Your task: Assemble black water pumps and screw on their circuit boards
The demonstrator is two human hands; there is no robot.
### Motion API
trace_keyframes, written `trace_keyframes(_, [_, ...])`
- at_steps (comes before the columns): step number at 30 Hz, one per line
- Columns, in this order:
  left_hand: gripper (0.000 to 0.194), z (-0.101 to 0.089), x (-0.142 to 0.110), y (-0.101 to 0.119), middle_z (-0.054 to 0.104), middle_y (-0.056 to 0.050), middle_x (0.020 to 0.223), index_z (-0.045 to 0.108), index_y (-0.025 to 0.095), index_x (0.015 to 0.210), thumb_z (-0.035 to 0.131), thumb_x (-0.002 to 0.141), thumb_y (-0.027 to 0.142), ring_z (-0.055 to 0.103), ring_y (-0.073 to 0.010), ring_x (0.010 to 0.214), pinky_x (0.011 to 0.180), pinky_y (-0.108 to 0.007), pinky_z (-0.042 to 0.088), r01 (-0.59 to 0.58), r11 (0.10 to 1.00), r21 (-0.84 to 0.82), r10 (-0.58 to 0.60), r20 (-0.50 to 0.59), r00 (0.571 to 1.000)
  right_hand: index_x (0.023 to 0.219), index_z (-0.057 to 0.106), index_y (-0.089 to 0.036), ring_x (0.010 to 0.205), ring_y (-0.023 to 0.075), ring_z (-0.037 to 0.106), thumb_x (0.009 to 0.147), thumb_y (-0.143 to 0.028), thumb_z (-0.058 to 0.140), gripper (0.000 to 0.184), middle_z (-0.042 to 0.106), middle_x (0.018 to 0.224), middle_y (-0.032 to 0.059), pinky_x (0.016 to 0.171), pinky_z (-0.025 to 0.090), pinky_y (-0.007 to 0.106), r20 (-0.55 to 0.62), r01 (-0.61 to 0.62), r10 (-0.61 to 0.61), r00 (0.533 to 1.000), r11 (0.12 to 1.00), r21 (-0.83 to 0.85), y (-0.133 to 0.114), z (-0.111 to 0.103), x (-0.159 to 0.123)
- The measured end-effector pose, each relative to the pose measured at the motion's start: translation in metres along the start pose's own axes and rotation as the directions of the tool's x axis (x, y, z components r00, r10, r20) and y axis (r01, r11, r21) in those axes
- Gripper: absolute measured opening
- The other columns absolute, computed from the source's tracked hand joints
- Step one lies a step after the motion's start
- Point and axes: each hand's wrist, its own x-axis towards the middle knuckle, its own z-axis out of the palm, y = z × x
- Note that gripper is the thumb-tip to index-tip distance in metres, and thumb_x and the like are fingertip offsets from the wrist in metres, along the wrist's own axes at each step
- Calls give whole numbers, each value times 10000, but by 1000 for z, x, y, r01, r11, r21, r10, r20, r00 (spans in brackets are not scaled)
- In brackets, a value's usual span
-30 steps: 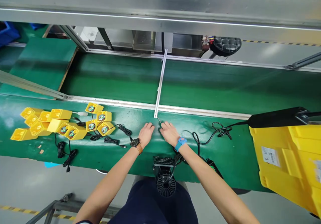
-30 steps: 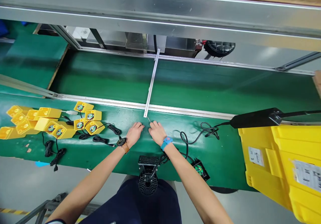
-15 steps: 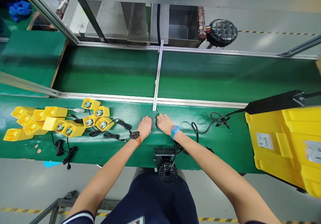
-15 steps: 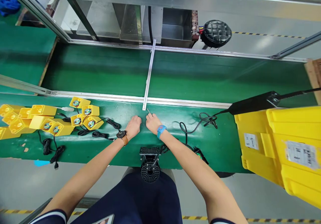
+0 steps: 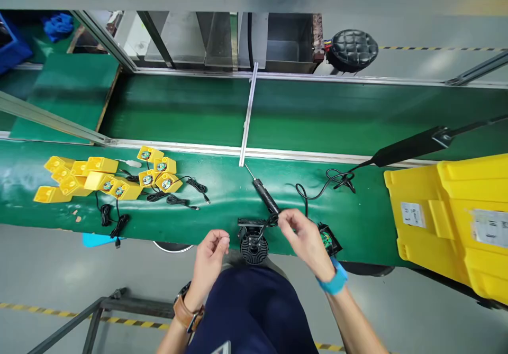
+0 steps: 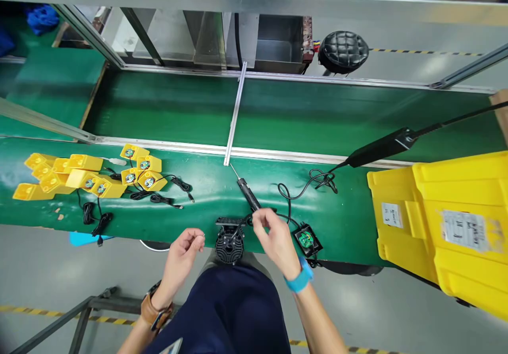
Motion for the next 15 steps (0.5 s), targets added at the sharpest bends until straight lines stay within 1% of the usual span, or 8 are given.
trace_keyframes(1, [386,3,-11,0,592,11,679,642,183,875,649,894,568,565,-140,636,633,-252,473,35,999,-38,-36,-15,999,920,611,-206,675,149,572,997,-448,543,263,616,764,12,632,480,261,18,-81,80,997,984,156,0,2,-20])
trace_keyframes(2, [412,6,-20,0,594,11,673,649,181,871,669,878,593,562,-139,632,633,-252,473,61,996,-65,-63,-33,997,920,632,-203,670,152,579,971,-501,594,305,625,753,16,629,487,266,52,-166,158,986,942,290,0,5,-37])
trace_keyframes(4, [456,12,-33,-1,593,13,662,656,179,858,703,848,633,555,-134,628,631,-248,473,91,990,-107,-98,-66,993,921,657,-192,660,155,592,922,-574,662,382,643,735,24,638,504,279,132,-305,275,952,840,449,0,14,-63])
trace_keyframes(5, [473,14,-37,-1,594,14,661,657,179,853,717,834,648,553,-132,626,630,-245,473,96,987,-127,-107,-80,991,915,663,-188,657,154,595,897,-600,691,413,649,730,26,646,511,284,162,-352,314,935,789,503,1,19,-72])
trace_keyframes(7, [490,17,-42,-3,598,14,666,656,177,845,736,817,659,551,-127,628,634,-241,478,94,982,-162,-112,-103,988,895,677,-182,658,150,596,852,-638,735,461,653,724,26,658,514,290,199,-403,355,913,716,571,2,29,-83])
trace_keyframes(11, [460,19,-45,-8,602,15,675,658,175,845,747,833,626,558,-122,640,650,-235,485,36,983,-179,-60,-129,990,883,715,-176,670,146,605,782,-662,798,503,670,736,27,678,517,294,231,-437,382,895,643,629,2,42,-90])
trace_keyframes(13, [414,20,-45,-10,600,17,677,659,178,844,725,872,585,559,-120,641,649,-232,486,-22,988,-155,1,-136,991,877,723,-176,663,147,611,740,-666,828,520,679,737,28,678,524,299,233,-451,404,885,617,644,2,48,-89])
trace_keyframes(15, [335,21,-45,-12,618,11,710,662,185,848,689,926,510,574,-121,660,656,-232,491,-121,989,-88,107,-149,983,864,713,-179,656,152,621,685,-673,861,546,684,736,26,666,531,304,212,-450,428,879,595,666,3,54,-87])
